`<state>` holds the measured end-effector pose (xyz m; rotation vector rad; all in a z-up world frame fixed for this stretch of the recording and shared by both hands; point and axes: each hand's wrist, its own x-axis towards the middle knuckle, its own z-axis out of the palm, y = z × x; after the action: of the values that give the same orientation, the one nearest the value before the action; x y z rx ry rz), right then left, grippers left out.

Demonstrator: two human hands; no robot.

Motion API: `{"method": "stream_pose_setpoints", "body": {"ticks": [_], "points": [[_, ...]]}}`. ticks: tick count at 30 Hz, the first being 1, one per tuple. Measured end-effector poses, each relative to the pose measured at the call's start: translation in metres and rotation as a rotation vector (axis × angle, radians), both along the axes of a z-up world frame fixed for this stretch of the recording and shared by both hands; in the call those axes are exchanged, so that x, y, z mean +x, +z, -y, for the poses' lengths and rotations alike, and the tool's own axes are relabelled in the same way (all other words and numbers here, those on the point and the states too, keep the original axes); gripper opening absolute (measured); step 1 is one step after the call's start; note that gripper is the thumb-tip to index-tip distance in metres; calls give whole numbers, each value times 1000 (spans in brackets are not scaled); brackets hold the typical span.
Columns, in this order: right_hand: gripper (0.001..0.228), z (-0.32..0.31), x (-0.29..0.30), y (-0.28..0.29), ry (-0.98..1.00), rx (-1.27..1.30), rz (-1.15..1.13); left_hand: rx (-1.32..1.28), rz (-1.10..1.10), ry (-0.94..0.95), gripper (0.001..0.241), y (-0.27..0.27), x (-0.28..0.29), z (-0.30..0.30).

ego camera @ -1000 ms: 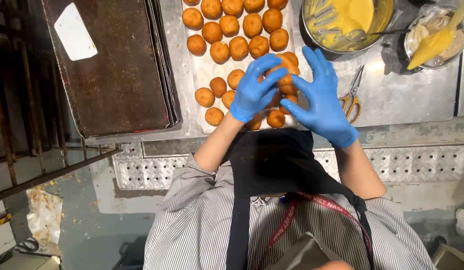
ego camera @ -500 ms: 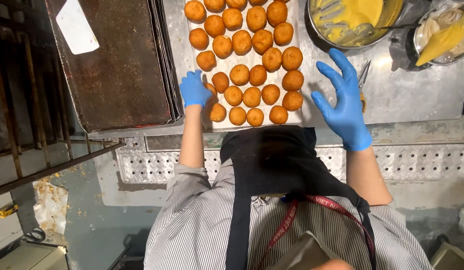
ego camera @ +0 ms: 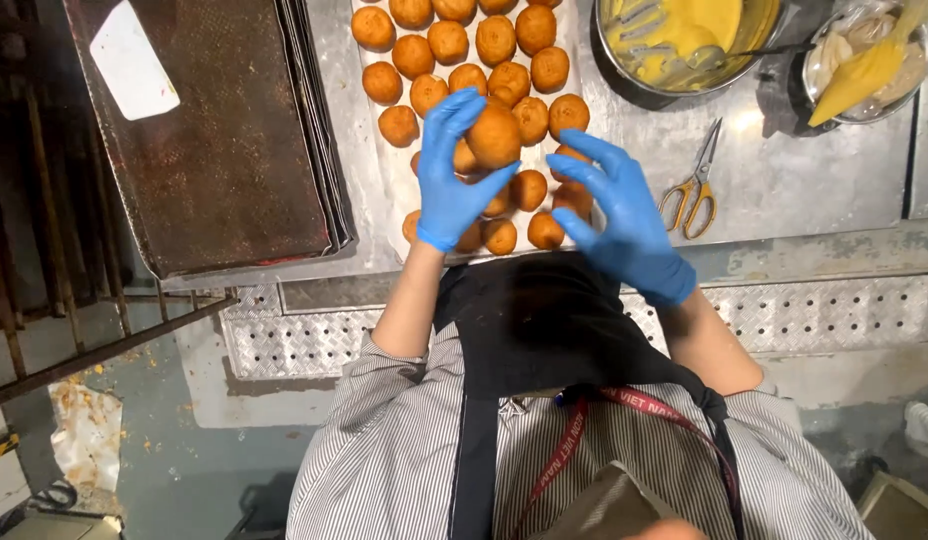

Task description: Poking holes into small round bread buns on a tray using fingers.

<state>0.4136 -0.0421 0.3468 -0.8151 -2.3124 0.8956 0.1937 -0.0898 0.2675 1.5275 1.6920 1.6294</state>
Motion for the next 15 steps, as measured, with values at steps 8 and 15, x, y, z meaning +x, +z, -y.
{"method": "stream_pose_setpoints", "body": {"ticks": [8, 15], "points": [[65, 3, -2, 19, -2, 81, 1, 31, 139, -131, 79, 26, 35, -12], [62, 7, -5, 12, -116, 265, 40, 33, 71, -137, 73, 22, 53, -12]]}}
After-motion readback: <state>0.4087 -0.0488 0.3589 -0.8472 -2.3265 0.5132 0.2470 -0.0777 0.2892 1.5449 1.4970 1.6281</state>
